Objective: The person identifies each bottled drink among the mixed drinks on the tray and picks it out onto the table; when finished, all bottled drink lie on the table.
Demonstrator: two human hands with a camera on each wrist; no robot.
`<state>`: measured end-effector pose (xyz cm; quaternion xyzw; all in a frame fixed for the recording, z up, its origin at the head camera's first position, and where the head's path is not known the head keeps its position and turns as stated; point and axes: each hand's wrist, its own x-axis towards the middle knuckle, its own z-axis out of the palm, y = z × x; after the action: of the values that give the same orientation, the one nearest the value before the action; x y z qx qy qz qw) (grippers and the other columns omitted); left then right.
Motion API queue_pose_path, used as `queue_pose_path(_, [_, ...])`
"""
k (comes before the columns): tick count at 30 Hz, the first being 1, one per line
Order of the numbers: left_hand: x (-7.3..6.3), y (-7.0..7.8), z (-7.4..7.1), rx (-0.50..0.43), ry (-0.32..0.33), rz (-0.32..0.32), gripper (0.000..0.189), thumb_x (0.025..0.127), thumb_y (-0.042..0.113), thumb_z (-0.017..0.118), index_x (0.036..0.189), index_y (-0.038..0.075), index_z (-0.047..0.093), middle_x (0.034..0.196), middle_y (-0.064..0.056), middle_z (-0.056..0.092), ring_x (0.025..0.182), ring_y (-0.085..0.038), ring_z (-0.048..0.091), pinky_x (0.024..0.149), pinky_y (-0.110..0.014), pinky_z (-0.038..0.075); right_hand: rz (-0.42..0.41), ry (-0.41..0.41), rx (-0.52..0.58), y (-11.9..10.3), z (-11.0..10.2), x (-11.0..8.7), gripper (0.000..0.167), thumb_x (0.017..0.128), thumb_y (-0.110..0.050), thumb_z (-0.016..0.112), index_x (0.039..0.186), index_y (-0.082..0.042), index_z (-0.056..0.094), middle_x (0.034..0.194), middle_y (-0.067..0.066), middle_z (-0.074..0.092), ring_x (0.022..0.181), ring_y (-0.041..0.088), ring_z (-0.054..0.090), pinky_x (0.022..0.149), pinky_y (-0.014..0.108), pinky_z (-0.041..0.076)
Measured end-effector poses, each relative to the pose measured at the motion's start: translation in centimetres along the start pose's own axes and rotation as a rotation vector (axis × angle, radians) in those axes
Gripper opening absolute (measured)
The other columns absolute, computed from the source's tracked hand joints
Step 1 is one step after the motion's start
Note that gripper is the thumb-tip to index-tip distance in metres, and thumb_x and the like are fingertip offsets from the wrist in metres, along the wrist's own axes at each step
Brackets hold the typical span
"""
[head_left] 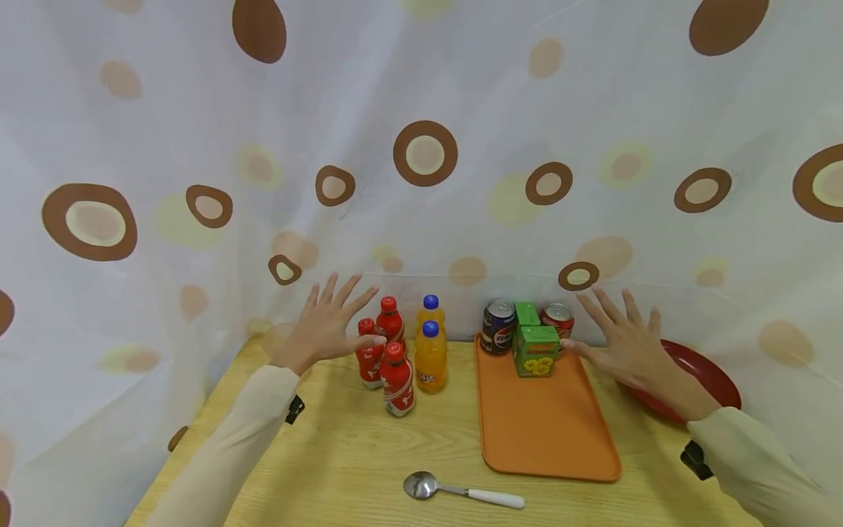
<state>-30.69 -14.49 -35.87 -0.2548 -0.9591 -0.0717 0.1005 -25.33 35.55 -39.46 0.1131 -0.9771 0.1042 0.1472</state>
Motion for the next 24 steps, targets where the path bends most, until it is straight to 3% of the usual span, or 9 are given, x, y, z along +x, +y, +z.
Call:
queue_pose_path(6, [0.9,0.0,0.2,-0.013,0.002,-0.003,0.088,0.094,0.063,0.065,0.166,0.024,0.032,0.174,-0.017,0.019,0.158,-0.054,0.008,0.124,-0.072,0.007,0.001,0.002,-0.026,0.5,0.2,0.8,0.096,0.094,-0.067,0.063,0.169,-0.024,0.021,0.172,0.02,0.021,0.151,0.064,0.012,0.106,0.092,0.001])
queue_pose_path(24, [1.2,0.1,1.0,-0.015,-0.031,0.025,0.089,0.095,0.061,0.067,0.167,0.023,0.03,0.174,-0.016,0.019,0.158,-0.053,0.008,0.124,-0.072,0.009,-0.008,-0.053,-0.068,0.3,-0.1,0.7,0.096,0.093,-0.069,0.063,0.167,-0.019,0.027,0.171,0.024,0.022,0.149,0.067,0.012,0.107,0.091,0.003])
